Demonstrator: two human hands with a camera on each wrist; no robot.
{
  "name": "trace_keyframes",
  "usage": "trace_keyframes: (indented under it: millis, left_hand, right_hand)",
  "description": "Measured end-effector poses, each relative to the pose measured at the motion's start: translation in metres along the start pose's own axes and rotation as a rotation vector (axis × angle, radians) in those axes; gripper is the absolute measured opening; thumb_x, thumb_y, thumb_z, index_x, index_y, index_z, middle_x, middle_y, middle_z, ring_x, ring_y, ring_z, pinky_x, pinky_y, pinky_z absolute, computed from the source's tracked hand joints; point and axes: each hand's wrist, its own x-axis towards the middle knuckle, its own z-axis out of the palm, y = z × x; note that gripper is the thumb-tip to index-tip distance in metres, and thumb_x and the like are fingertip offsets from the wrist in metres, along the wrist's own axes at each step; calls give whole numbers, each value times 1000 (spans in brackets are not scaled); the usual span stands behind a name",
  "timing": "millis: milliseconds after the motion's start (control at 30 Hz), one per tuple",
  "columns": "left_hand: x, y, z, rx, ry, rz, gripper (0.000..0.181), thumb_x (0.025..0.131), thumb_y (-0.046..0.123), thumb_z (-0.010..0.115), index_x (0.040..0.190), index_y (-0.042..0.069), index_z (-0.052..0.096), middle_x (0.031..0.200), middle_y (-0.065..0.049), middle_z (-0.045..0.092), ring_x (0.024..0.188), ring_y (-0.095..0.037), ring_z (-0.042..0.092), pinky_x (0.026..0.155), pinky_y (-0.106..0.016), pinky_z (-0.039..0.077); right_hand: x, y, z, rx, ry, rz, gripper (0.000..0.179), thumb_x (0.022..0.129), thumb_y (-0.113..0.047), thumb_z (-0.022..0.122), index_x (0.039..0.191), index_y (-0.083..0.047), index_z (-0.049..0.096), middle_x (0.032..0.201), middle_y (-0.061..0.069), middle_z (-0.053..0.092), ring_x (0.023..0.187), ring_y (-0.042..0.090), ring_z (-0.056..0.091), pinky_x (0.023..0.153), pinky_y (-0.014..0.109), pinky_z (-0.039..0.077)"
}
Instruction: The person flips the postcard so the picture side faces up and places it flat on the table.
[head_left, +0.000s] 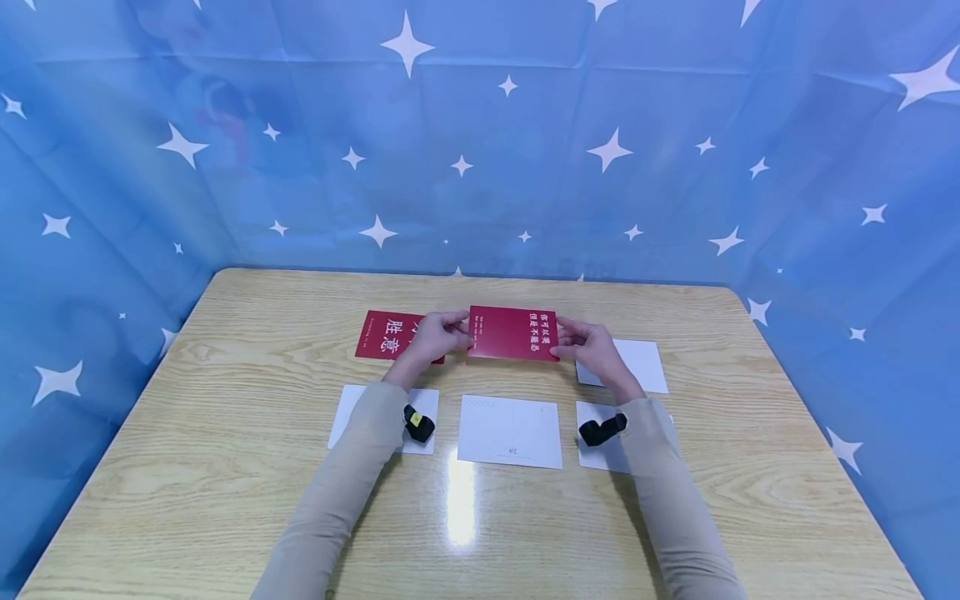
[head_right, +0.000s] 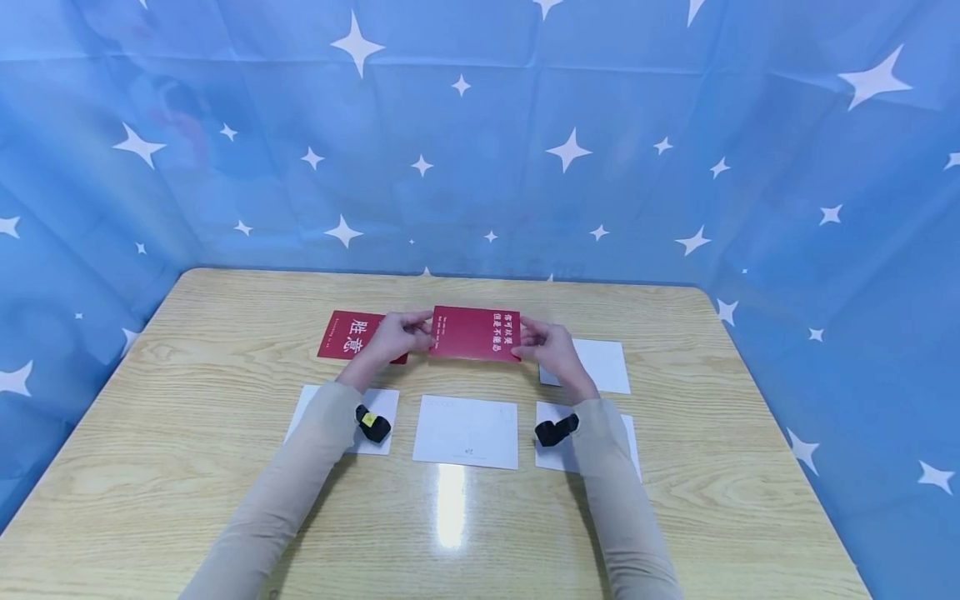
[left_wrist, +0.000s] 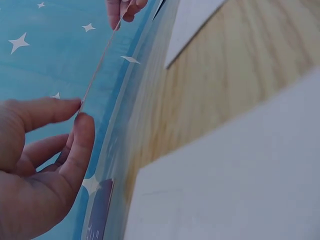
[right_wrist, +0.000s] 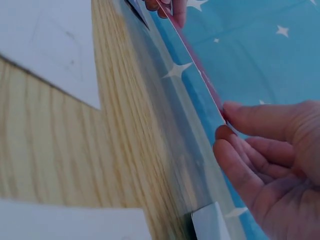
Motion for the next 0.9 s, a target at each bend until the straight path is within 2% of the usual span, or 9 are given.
trace_keyframes:
  millis: [133,200,400,500,567,633,700,767,900]
  left_hand:
    - [-3,-1,-3,50,-84,53,67,79,3,73,139,3,43,99,-10,58,83,-18,54,66,-22,48]
    - [-4,0,-3,64,-117,52,71,78,3,74,140,2,40,98,-9,56,80,-17,52,58,-22,44]
    - [-7,4,-1,141,-176,47,78,74,0,75,141,-3,36,95,-9,54,77,-16,51,62,-21,46]
    - [-7,6,1,221,-168,47,75,74,2,76,139,-4,39,89,-7,53,70,-14,49,62,-22,46]
    - [-6,7,3,275,-156,55,64,75,4,76,132,-5,48,82,-5,51,65,-13,46,60,-23,43]
    - [-6,8,5,320,-145,65,45,75,5,76,115,-7,57,76,-4,48,61,-14,42,58,-24,39]
    - [-5,9,7,353,-134,72,28,76,6,76,93,-6,58,70,-3,44,59,-14,39,56,-24,36]
    - [-5,10,8,374,-127,68,26,76,6,76,83,-5,54,66,-2,41,57,-14,36,54,-24,32]
    - [-5,13,11,400,-115,43,28,75,6,76,93,-5,58,62,-1,39,53,-14,34,49,-24,29]
  right_hand:
    - [-2,5,-1,-11,-58,-1,65,85,-3,66,142,-2,36,114,21,57,98,23,56,77,22,50]
    - [-1,9,-1,-33,-69,-2,65,85,-3,66,143,-2,35,112,19,58,98,23,56,76,20,50]
    - [0,12,0,-97,-62,8,64,85,-2,67,141,2,36,109,18,58,97,23,54,74,21,50]
    - [1,11,1,-136,-56,14,64,84,-2,67,140,3,37,108,18,58,95,23,54,75,23,49]
    - [1,10,2,-154,-53,27,64,84,-3,68,140,3,37,106,17,58,95,23,54,75,24,48]
    - [2,9,2,-168,-57,36,65,84,-4,68,140,4,37,107,18,58,95,23,54,76,25,48]
    - [2,8,3,-167,-61,43,65,84,-5,69,140,4,37,107,17,58,94,23,54,76,25,48]
    - [2,7,4,-169,-68,42,64,84,-5,69,139,5,37,108,18,58,94,23,54,76,25,48]
    - [2,4,5,-169,-75,50,64,84,-5,69,139,5,38,109,18,57,95,23,53,78,28,47]
